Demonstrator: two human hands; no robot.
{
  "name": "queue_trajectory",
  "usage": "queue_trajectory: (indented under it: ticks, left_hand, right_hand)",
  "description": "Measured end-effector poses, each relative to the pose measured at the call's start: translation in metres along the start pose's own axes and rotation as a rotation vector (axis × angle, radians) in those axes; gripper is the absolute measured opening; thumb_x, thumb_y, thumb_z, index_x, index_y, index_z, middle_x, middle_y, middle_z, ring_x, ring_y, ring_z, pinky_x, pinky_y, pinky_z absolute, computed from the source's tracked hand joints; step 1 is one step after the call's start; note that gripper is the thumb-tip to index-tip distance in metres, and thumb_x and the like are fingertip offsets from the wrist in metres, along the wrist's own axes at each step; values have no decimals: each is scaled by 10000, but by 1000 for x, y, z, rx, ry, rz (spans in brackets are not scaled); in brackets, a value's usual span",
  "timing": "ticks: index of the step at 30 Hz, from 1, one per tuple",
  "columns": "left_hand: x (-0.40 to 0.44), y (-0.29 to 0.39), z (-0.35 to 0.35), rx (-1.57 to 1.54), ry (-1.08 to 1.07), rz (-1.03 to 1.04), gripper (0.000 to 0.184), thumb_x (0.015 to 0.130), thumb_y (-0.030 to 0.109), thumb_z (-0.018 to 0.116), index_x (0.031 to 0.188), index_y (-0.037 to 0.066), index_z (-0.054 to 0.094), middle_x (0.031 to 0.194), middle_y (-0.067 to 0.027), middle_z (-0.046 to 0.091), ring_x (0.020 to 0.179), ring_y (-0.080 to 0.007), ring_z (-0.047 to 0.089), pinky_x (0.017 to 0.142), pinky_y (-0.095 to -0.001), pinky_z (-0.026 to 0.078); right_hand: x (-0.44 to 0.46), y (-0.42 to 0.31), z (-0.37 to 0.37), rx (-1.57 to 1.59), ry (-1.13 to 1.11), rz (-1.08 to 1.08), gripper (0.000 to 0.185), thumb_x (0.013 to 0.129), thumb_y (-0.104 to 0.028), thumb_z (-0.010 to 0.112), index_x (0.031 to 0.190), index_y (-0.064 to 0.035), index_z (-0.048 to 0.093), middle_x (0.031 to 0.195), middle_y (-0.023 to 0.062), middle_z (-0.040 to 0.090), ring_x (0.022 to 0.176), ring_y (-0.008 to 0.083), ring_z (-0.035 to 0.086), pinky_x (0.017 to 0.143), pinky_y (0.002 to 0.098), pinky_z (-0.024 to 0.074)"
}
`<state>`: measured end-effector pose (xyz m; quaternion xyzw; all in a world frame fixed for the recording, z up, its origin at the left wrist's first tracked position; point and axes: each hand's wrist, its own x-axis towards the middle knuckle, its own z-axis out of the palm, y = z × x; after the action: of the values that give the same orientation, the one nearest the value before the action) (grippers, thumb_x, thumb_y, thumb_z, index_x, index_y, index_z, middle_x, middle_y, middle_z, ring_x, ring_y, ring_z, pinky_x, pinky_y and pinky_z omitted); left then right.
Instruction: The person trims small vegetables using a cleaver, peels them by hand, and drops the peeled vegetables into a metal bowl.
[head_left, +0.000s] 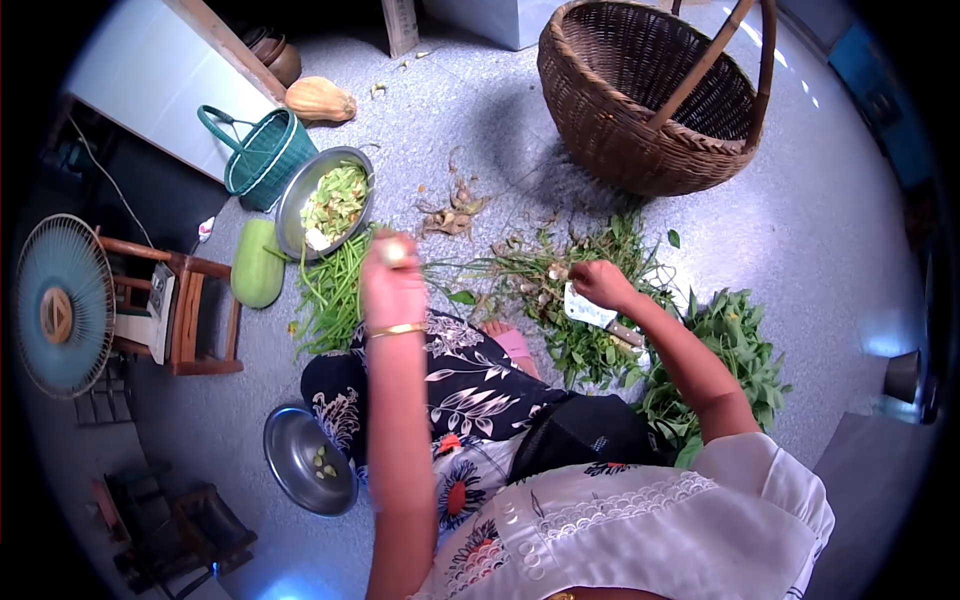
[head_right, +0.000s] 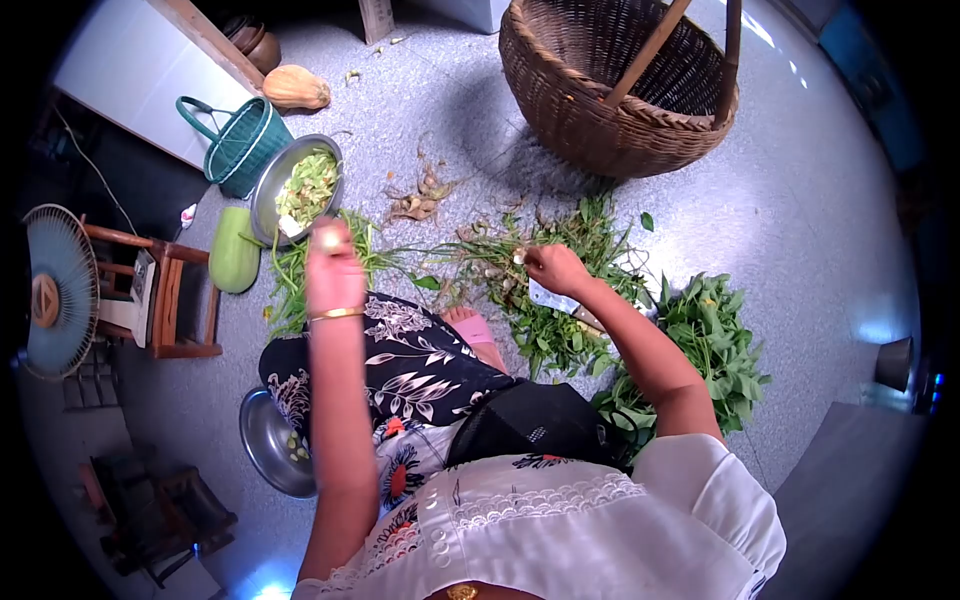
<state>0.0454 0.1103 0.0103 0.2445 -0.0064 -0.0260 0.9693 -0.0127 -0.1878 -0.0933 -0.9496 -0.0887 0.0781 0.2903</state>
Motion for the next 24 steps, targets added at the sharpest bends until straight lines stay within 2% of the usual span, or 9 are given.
queue_trajectory:
  ticks: [5,7,9,13,15,19,21,22,24]
  left_hand:
    - [-36,166,-85,213,112,309,237,786,20,469,1020,-15,452,979,-129,504,807,-184,504,646,-200,451]
    - [-72,200,-114,612,554,505,235,809,81,454,1025,-12,450,1021,-133,501,836,-173,504,670,-200,436]
    - [-111,225,-156,557,935,484,231,817,161,455,990,9,475,976,-114,535,809,-164,527,646,-222,446]
    - [-214,262,-270,747,1182,392,190,808,200,472,898,40,518,816,-69,577,677,-158,559,560,-248,459]
    - [-236,254,-264,772,1389,322,197,807,205,470,899,39,520,801,-64,574,682,-152,550,576,-238,451]
    - [-281,264,-324,581,1348,350,196,802,208,472,912,52,519,829,-55,564,717,-160,534,603,-269,449]
    - [-294,262,-335,627,1350,103,217,800,200,474,965,62,498,907,-57,533,782,-174,505,640,-311,444]
    - [-297,260,-342,646,1492,65,266,798,188,477,1031,60,461,973,-69,488,827,-187,480,668,-347,439]
    - [-315,270,-383,572,1442,14,294,796,200,488,1050,56,455,957,-64,486,822,-184,477,673,-350,438]
  right_hand:
    - [2,48,52,-190,-240,104,181,689,-193,479,758,-60,582,715,153,580,679,326,555,629,396,444]
    - [4,53,64,-209,-287,97,189,689,-197,465,762,-69,582,724,158,581,685,332,556,629,399,445]
    - [10,55,74,-234,-382,73,188,681,-193,467,761,-70,585,740,162,581,704,331,559,642,402,447]
    - [43,53,91,-287,-486,146,203,680,-187,461,782,-79,600,791,166,582,738,325,563,668,404,446]
    - [70,64,108,-356,-495,47,208,690,-188,455,786,-82,606,800,172,581,741,330,564,672,400,447]
    - [120,45,111,-346,-474,131,205,691,-170,454,797,-78,604,832,168,584,781,322,566,683,388,452]
    - [149,46,124,-369,-428,132,208,685,-161,456,812,-84,602,837,153,591,789,309,571,684,384,456]
    - [163,45,130,-386,-440,139,219,700,-153,456,862,-92,590,879,163,570,818,318,561,686,398,454]
    - [186,26,125,-400,-392,97,235,711,-143,454,911,-101,569,920,165,544,857,322,541,697,402,450]
